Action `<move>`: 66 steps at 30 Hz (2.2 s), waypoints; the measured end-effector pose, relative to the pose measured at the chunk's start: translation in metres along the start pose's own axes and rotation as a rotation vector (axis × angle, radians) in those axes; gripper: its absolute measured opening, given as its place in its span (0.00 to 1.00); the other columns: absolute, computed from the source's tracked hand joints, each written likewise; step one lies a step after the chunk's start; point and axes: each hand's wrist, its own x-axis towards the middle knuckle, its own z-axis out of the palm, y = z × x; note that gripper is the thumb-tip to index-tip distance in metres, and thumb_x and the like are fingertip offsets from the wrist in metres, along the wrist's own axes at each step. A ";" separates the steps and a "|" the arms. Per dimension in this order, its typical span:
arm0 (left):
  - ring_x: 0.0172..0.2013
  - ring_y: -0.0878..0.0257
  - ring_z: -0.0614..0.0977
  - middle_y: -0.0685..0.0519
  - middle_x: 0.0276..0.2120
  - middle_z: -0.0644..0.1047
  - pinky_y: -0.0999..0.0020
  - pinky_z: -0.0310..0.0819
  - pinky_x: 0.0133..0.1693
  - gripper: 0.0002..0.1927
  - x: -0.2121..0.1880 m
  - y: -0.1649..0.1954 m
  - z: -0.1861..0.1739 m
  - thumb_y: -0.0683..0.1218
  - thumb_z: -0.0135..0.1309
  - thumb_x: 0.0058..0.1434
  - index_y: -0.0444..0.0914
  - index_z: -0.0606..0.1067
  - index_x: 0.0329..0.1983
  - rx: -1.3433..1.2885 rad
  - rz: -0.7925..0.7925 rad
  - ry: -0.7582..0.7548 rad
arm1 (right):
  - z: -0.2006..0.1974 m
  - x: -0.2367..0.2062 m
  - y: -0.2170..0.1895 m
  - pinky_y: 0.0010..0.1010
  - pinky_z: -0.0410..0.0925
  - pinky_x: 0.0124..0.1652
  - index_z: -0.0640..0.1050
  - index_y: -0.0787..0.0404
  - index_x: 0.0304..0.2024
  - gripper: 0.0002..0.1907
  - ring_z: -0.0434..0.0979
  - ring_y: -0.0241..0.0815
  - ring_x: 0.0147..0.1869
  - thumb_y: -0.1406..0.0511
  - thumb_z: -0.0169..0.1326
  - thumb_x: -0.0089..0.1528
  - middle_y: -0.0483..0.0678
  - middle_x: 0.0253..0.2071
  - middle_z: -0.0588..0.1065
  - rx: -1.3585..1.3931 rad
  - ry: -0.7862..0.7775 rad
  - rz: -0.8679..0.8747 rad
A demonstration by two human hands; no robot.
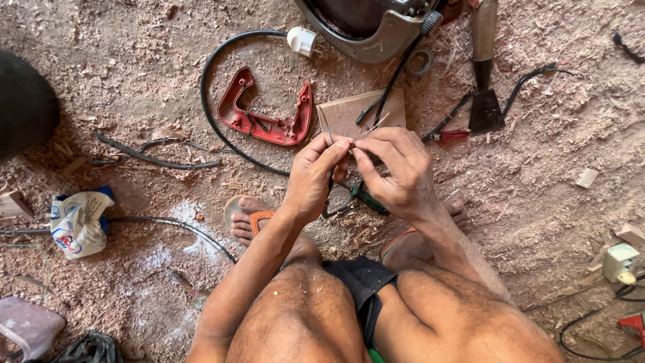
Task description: The person sits on the workshop floor and splices the ends of an electrical wire, twisting the exposed conductors together by hand and wrapping the joint with tape. They handle a red plastic machine housing and a wooden block while working on the cable across their lap.
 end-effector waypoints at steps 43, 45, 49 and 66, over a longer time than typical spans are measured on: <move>0.27 0.75 0.70 0.59 0.30 0.75 0.79 0.64 0.29 0.14 -0.001 0.002 -0.018 0.48 0.53 0.72 0.36 0.79 0.54 0.305 0.185 0.252 | 0.025 -0.033 0.071 0.30 0.74 0.31 0.82 0.67 0.39 0.05 0.79 0.43 0.36 0.69 0.59 0.68 0.54 0.34 0.79 -0.245 -0.031 0.040; 0.27 0.75 0.70 0.59 0.30 0.76 0.80 0.64 0.29 0.14 0.001 0.002 -0.019 0.49 0.52 0.73 0.37 0.77 0.55 0.339 0.225 0.241 | 0.033 -0.036 0.075 0.30 0.73 0.31 0.82 0.66 0.41 0.05 0.78 0.41 0.34 0.68 0.59 0.68 0.52 0.34 0.78 -0.313 -0.076 -0.003; 0.28 0.75 0.72 0.57 0.32 0.80 0.80 0.68 0.31 0.12 0.004 0.003 -0.020 0.49 0.51 0.74 0.38 0.74 0.54 0.366 0.265 0.205 | 0.048 -0.042 0.080 0.31 0.70 0.29 0.81 0.64 0.42 0.06 0.74 0.39 0.30 0.66 0.58 0.67 0.48 0.32 0.75 -0.467 -0.129 -0.017; 0.28 0.75 0.69 0.61 0.30 0.73 0.79 0.61 0.30 0.11 0.009 0.000 -0.032 0.50 0.54 0.72 0.37 0.76 0.44 0.195 0.124 0.006 | 0.041 -0.037 0.040 0.19 0.64 0.36 0.76 0.66 0.50 0.09 0.67 0.25 0.37 0.66 0.53 0.71 0.39 0.37 0.71 0.834 -0.194 0.629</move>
